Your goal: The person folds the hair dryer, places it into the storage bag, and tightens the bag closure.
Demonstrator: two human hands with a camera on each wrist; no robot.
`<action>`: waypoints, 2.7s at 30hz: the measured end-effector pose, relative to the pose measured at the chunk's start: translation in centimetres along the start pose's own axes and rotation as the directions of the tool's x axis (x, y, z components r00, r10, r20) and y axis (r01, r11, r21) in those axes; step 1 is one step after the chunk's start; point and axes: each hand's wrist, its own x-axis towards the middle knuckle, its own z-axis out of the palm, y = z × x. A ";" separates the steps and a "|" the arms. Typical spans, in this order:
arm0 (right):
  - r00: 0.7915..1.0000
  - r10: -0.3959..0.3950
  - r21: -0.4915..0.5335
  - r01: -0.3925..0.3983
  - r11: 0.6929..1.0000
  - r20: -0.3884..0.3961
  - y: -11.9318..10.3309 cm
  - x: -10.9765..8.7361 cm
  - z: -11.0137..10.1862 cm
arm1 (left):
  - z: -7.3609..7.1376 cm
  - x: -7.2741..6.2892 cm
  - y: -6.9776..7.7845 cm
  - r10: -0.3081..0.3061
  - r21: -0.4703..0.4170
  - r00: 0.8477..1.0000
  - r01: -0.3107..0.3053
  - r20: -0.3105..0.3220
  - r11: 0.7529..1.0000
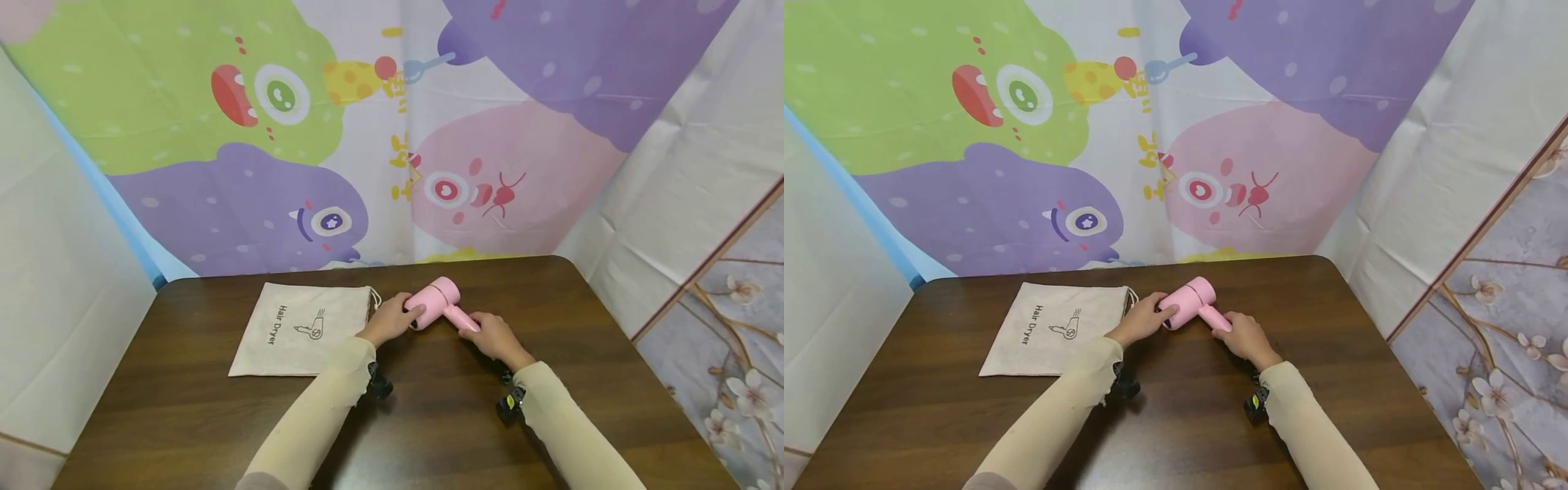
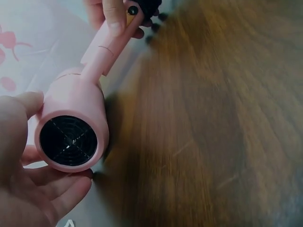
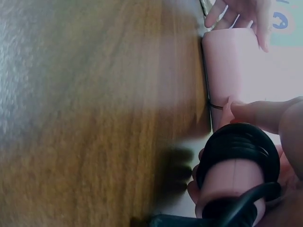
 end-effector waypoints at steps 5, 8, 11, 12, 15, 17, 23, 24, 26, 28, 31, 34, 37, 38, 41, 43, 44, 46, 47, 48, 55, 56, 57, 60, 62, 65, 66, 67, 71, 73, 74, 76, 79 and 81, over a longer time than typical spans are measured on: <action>1.000 -0.003 0.001 0.003 1.000 0.008 -0.1 -0.1 -0.1 | -0.1 -0.2 0.2 -0.021 -0.047 0.999 0.019 -0.028 0.999; 1.000 -0.008 0.011 0.008 1.000 0.007 -0.2 -0.3 -0.3 | -0.2 -0.3 0.3 -0.027 -0.067 0.999 0.024 -0.041 0.997; 1.000 -0.022 0.027 0.023 0.999 -0.010 -0.5 -0.5 -0.5 | -0.4 -0.4 0.4 -0.026 -0.079 0.998 0.022 -0.052 0.997; 0.999 -0.032 0.027 0.033 0.999 -0.021 -0.5 -0.6 -0.7 | -0.4 -0.5 0.5 -0.025 -0.084 0.998 0.020 -0.055 0.996; 0.996 -0.070 0.025 0.071 0.997 -0.051 -0.8 -0.7 -1.0 | -0.8 -0.6 0.6 -0.019 -0.087 0.998 0.014 -0.061 0.996; 0.994 -0.086 0.024 0.088 0.996 -0.069 -1.0 -0.9 -1.2 | -1.1 -0.7 0.8 -0.014 -0.092 0.998 0.008 -0.063 0.996; 0.988 -0.123 0.033 0.126 0.991 -0.097 -1.9 -1.3 -1.8 | -2.2 -1.3 1.3 -0.011 -0.131 0.997 0.002 -0.070 0.991; 0.986 -0.133 0.034 0.137 0.990 -0.101 -2.1 -1.4 -2.0 | -2.5 -1.5 1.4 -0.011 -0.140 0.997 0.001 -0.073 0.990; 0.981 -0.158 0.030 0.162 0.986 -0.115 -2.7 -1.4 -2.3 | -3.2 -1.8 1.5 -0.013 -0.147 0.997 0.001 -0.081 0.989; 0.975 -0.183 0.028 0.188 0.982 -0.125 -3.2 -1.4 -2.6 | -3.8 -2.2 1.6 -0.021 -0.156 0.996 0.008 -0.084 0.988; 0.967 -0.218 0.019 0.223 0.975 -0.131 -3.9 -1.6 -3.1 | -4.6 -3.0 1.7 -0.040 -0.164 0.995 0.025 -0.089 0.986; 0.962 -0.244 0.014 0.248 0.969 -0.126 -4.6 -1.8 -3.9 | -5.3 -3.6 2.1 -0.035 -0.170 0.993 0.015 -0.111 0.985; 0.956 -0.264 0.004 0.267 0.964 -0.128 -5.2 -2.0 -4.9 | -6.0 -4.1 2.6 -0.012 -0.178 0.990 -0.013 -0.141 0.984; 0.954 -0.271 0.005 0.274 0.962 -0.131 -5.5 -2.0 -5.2 | -6.4 -4.2 2.8 -0.003 -0.186 0.989 -0.026 -0.151 0.982; 0.944 -0.297 0.001 0.301 0.954 -0.146 -6.3 -2.1 -6.2 | -7.4 -4.7 3.4 0.004 -0.212 0.986 -0.040 -0.168 0.976; 0.937 -0.316 -0.005 0.318 0.948 -0.151 -6.7 -2.1 -6.7 | -8.0 -5.0 3.7 0.002 -0.232 0.986 -0.042 -0.169 0.972; 0.934 -0.322 -0.006 0.325 0.946 -0.153 -7.0 -2.2 -6.9 | -8.3 -5.2 3.9 0.001 -0.241 0.986 -0.042 -0.168 0.970; 0.929 -0.334 -0.010 0.337 0.941 -0.157 -7.3 -2.3 -7.2 | -8.7 -5.4 4.1 0.007 -0.247 0.987 -0.047 -0.164 0.968; 0.928 -0.337 -0.010 0.340 0.940 -0.158 -7.5 -2.4 -7.3 | -8.9 -5.5 4.2 0.011 -0.246 0.987 -0.051 -0.162 0.968; 0.927 -0.340 -0.015 0.342 0.940 -0.160 -7.6 -2.5 -7.3 | -9.0 -5.6 4.2 0.013 -0.248 0.987 -0.053 -0.159 0.967; 0.911 -0.372 -0.034 0.372 0.927 -0.175 -7.8 -2.9 -6.9 | -9.1 -5.5 3.7 0.019 -0.298 0.992 -0.056 -0.127 0.953; 0.908 -0.379 -0.038 0.378 0.925 -0.179 -7.8 -2.9 -6.8 | -9.1 -5.5 3.6 0.013 -0.321 0.993 -0.049 -0.114 0.946; 0.904 -0.387 -0.041 0.386 0.921 -0.182 -7.9 -2.9 -6.7 | -9.2 -5.5 3.5 0.005 -0.344 0.995 -0.040 -0.103 0.938; 0.897 -0.405 -0.051 0.403 0.914 -0.177 -8.0 -2.9 -6.5 | -9.4 -5.5 3.3 -0.007 -0.390 0.998 -0.020 -0.068 0.921; 0.893 -0.415 -0.059 0.411 0.910 -0.172 -8.1 -2.9 -6.5 | -9.6 -5.5 3.2 -0.007 -0.413 0.999 -0.010 -0.039 0.911; 0.885 -0.436 -0.068 0.431 0.900 -0.165 -8.3 -3.0 -6.6 | -10.0 -5.5 3.3 0.000 -0.441 1.000 0.001 0.001 0.897; 0.881 -0.443 -0.071 0.438 0.896 -0.164 -8.4 -2.9 -6.7 | -10.1 -5.5 3.3 -0.001 -0.455 1.000 0.008 0.014 0.890; 0.879 -0.449 -0.074 0.443 0.894 -0.160 -8.5 -3.0 -6.7 | -10.2 -5.5 3.3 -0.003 -0.468 1.000 0.015 0.027 0.884; 0.878 -0.461 -0.060 0.457 0.887 -0.129 -8.8 -2.9 -7.0 | -10.3 -5.6 3.2 -0.019 -0.527 0.998 0.046 0.057 0.849; 0.885 -0.456 -0.035 0.455 0.890 -0.095 -8.7 -2.8 -7.2 | -10.3 -5.6 3.2 -0.026 -0.553 0.998 0.054 0.058 0.831; 0.887 -0.455 -0.017 0.455 0.890 -0.077 -8.7 -2.7 -7.4 | -10.3 -5.6 3.3 -0.029 -0.563 0.998 0.056 0.057 0.825; 0.897 -0.441 0.023 0.442 0.897 -0.029 -8.5 -2.5 -7.7 | -10.2 -5.6 3.2 -0.035 -0.574 0.998 0.062 0.057 0.816; 0.913 -0.403 0.081 0.398 0.914 0.061 -8.1 -2.3 -8.2 | -10.0 -5.6 3.0 -0.048 -0.590 0.997 0.075 0.062 0.804; 0.918 -0.373 0.128 0.358 0.925 0.131 -7.8 -2.2 -8.4 | -9.9 -5.6 2.7 -0.055 -0.587 0.997 0.078 0.057 0.806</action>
